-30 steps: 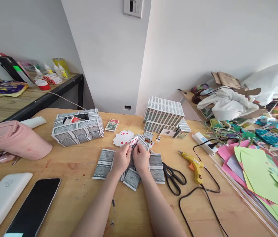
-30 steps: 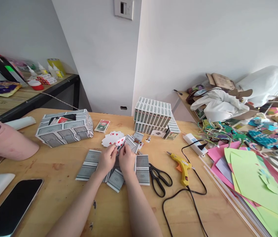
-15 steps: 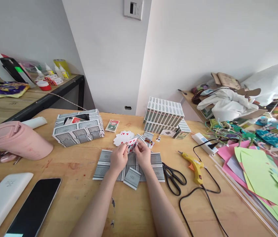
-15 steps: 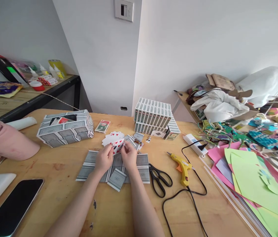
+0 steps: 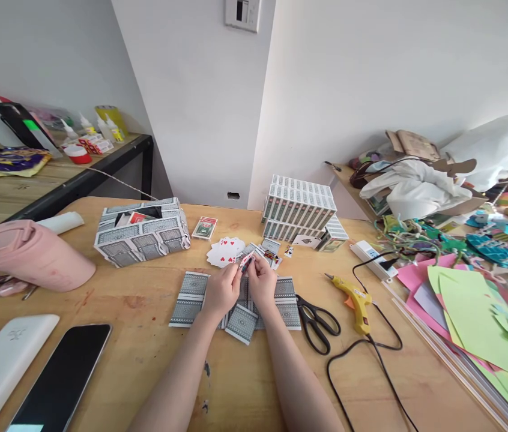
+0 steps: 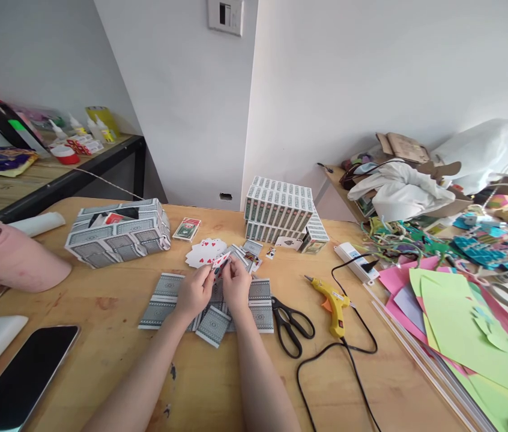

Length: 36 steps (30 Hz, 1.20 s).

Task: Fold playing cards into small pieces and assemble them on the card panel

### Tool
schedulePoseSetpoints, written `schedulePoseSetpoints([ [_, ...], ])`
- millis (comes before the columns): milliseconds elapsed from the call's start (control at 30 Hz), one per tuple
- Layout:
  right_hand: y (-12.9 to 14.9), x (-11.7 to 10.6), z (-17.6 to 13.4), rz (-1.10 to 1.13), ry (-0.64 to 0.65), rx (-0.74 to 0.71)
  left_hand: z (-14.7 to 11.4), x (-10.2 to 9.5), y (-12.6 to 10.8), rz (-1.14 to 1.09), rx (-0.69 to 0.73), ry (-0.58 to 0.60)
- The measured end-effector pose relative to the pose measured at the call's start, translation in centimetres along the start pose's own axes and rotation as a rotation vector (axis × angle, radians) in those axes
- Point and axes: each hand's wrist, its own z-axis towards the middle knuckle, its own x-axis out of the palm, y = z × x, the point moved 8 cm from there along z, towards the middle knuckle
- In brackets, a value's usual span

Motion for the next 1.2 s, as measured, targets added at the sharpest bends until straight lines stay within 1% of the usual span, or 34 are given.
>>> schedulePoseSetpoints([
  [133, 0.5, -0.2, -0.2, -0.009, -0.025, -0.008, 0.0, 0.1, -0.2, 0.047, 0.016, 0.016],
  [333, 0.9, -1.0, -0.4, -0.170, -0.100, -0.016, 0.0, 0.0, -0.6, 0.035, 0.045, 0.038],
  [467, 0.7, -1.3, -0.6, -0.159, -0.137, -0.005, -0.1, 0.2, -0.7, 0.027, 0.062, 0.050],
  [567, 0.8, -1.3, -0.6, -0.133, -0.142, 0.004, -0.1, 0.1, -0.6, 0.032, 0.050, 0.020],
  [667, 0.9, -0.9, -0.4, 0.024, -0.105, 0.017, -0.2, -0.4, 0.0, 0.011, -0.008, -0.049],
  [733, 0.9, -0.2, -0.2, 0.169, -0.036, 0.018, -0.3, -0.6, 0.6, -0.005, -0.057, -0.093],
  [800, 0.9, 0.7, -0.1, 0.232, 0.057, 0.012, -0.5, -0.9, 1.1, 0.001, -0.114, -0.132],
  [867, 0.7, 1.3, -0.1, 0.188, 0.120, 0.011, -0.5, -1.3, 1.6, 0.013, -0.162, -0.171],
  [933, 0.4, 1.4, -0.1, 0.096, 0.137, 0.012, -0.6, -1.4, 1.9, 0.012, -0.179, -0.191],
  [1100, 0.7, 1.0, -0.1, -0.098, 0.100, -0.063, -0.5, -1.2, 1.8, 0.005, -0.156, -0.178],
  [1200, 1.2, 0.4, -0.3, -0.256, 0.029, -0.103, -0.4, -1.0, 1.0, -0.035, -0.092, -0.160],
])
